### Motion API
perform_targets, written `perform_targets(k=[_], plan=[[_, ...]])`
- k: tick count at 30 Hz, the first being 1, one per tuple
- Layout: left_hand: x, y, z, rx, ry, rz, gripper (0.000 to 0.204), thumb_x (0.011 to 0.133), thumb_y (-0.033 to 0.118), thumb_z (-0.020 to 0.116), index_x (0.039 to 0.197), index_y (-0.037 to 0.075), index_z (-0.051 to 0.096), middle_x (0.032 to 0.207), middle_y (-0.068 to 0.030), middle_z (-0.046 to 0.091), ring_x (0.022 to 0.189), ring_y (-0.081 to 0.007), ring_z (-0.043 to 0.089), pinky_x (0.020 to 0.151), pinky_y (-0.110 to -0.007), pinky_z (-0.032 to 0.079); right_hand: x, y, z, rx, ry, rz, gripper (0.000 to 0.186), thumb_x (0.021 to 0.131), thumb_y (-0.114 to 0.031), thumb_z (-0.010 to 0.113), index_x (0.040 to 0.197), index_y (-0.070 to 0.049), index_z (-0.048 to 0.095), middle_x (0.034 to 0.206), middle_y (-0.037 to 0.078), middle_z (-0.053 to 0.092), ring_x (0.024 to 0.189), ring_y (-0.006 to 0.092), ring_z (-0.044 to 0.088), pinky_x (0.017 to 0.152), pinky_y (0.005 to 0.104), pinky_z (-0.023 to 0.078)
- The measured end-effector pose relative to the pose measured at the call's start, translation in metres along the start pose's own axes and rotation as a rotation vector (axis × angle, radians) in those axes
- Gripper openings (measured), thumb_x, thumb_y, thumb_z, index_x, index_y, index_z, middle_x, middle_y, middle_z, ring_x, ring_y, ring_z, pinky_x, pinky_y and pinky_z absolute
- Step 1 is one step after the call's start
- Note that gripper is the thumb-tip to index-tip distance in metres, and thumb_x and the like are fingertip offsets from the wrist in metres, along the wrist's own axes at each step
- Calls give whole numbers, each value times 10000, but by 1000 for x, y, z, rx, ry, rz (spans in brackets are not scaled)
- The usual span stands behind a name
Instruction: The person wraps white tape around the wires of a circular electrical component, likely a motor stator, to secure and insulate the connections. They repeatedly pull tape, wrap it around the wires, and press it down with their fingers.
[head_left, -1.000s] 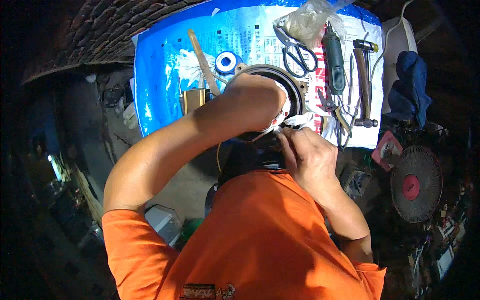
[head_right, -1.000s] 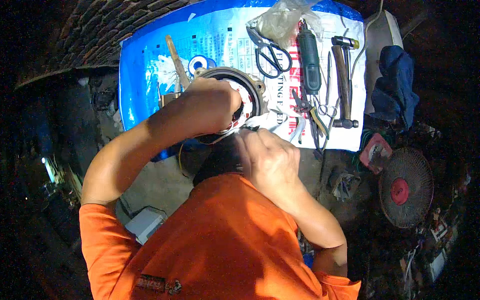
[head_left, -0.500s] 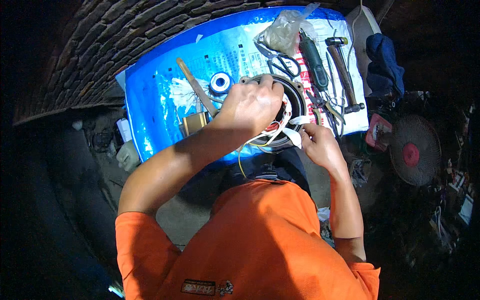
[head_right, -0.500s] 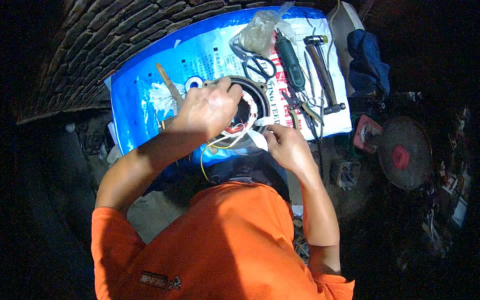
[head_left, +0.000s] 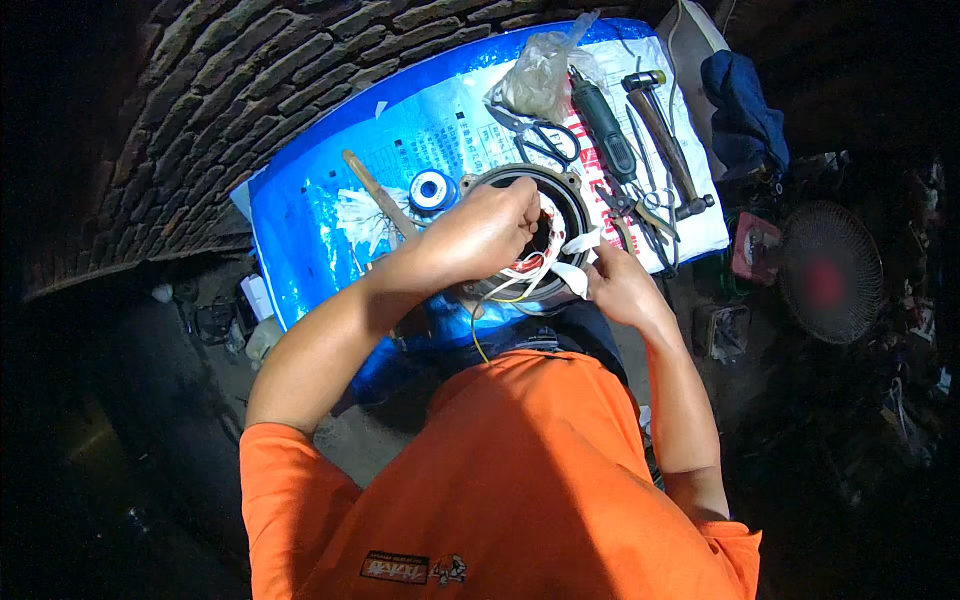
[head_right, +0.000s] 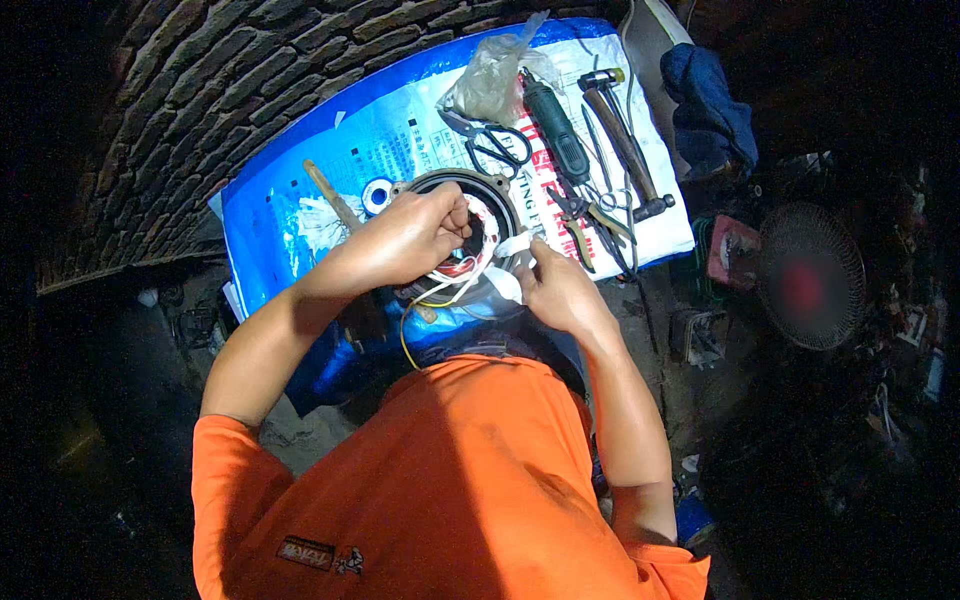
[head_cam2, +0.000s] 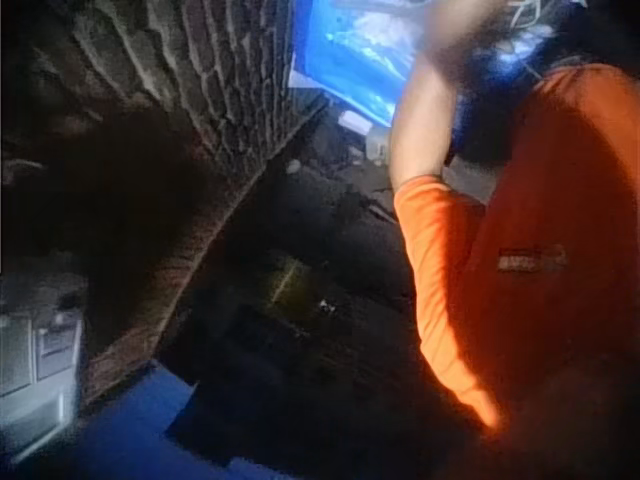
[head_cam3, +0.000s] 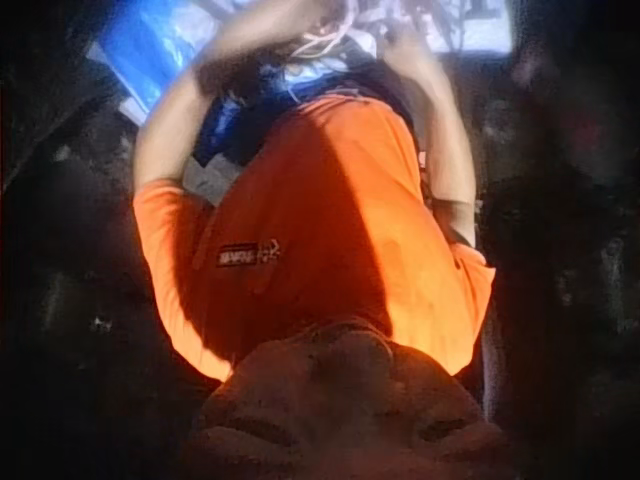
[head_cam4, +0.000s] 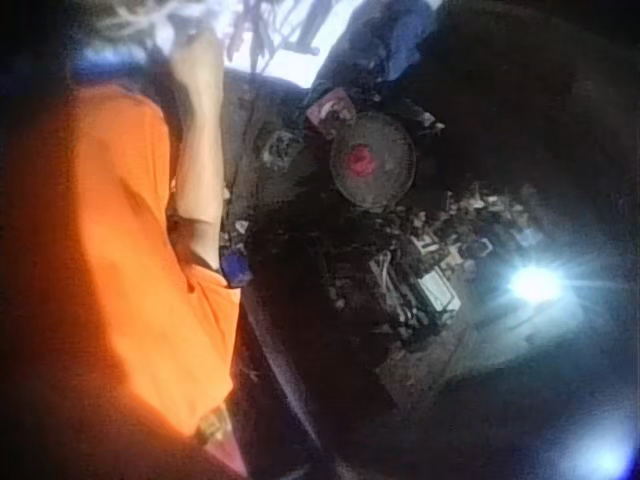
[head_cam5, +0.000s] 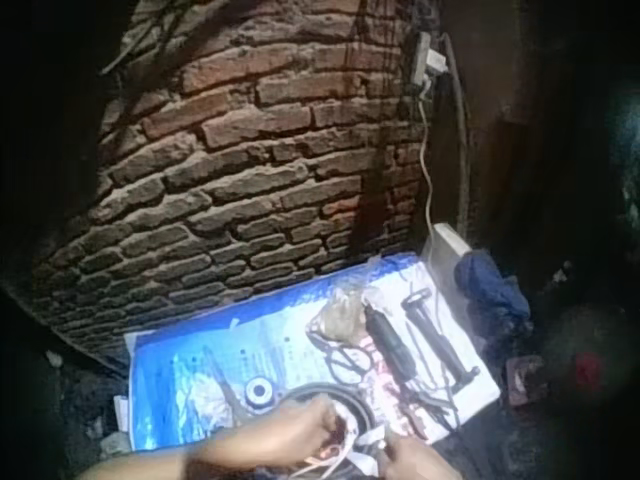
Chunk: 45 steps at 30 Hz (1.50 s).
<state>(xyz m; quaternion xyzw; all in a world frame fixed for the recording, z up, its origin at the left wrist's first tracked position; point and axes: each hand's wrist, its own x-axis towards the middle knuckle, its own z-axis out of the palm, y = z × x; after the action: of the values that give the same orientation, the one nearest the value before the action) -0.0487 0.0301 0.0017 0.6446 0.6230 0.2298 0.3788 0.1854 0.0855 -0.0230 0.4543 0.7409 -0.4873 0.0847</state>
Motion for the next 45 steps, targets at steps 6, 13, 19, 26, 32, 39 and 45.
perform_targets(k=[6,13,19,26,32,39,45], plan=[[8,14,7,110,72,-151,263,771,60,750,928,-19,554,739,-220,660,801,-406,693,712,-462,509,7,4,8,155,108,-21,669,936,-138,564,1535,2,302,908,275,687,858,396,695,793,436,523],[-5,32,27,291,202,86,165,814,18,608,944,0,506,748,-228,623,761,-436,642,671,-501,503,2,-4,12,225,235,-56,749,928,-75,542,1592,-71,195,852,209,693,758,316,699,734,406,528],[-13,24,16,425,382,184,131,814,-29,597,912,15,523,772,-188,589,745,-399,619,678,-495,494,2,-2,13,293,345,-38,767,949,-90,537,1595,-34,127,897,200,702,780,312,705,725,403,537],[-9,28,-29,475,524,179,195,806,-76,623,954,15,536,855,-199,623,805,-397,634,712,-466,507,5,2,17,441,592,-168,714,961,-96,570,1557,42,202,1034,191,677,842,265,695,752,351,551],[1,20,-49,559,736,250,144,792,-78,606,889,23,572,836,-161,629,779,-363,643,687,-440,517,-4,-2,9,197,736,-437,542,918,-11,564,1437,77,434,1221,286,602,1084,378,646,905,408,526],[47,77,-82,381,649,558,179,829,-13,648,1003,29,652,858,-137,701,783,-247,728,703,-342,570,-16,-38,-26,-368,526,-1023,553,790,8,596,1339,-64,593,1321,160,630,1057,318,670,891,406,542],[74,117,-35,275,396,790,250,785,39,697,1023,44,619,822,-166,671,769,-374,673,678,-428,546,-11,-67,-40,-815,314,-716,141,732,-103,676,854,-59,732,787,125,692,774,308,691,721,439,543]])
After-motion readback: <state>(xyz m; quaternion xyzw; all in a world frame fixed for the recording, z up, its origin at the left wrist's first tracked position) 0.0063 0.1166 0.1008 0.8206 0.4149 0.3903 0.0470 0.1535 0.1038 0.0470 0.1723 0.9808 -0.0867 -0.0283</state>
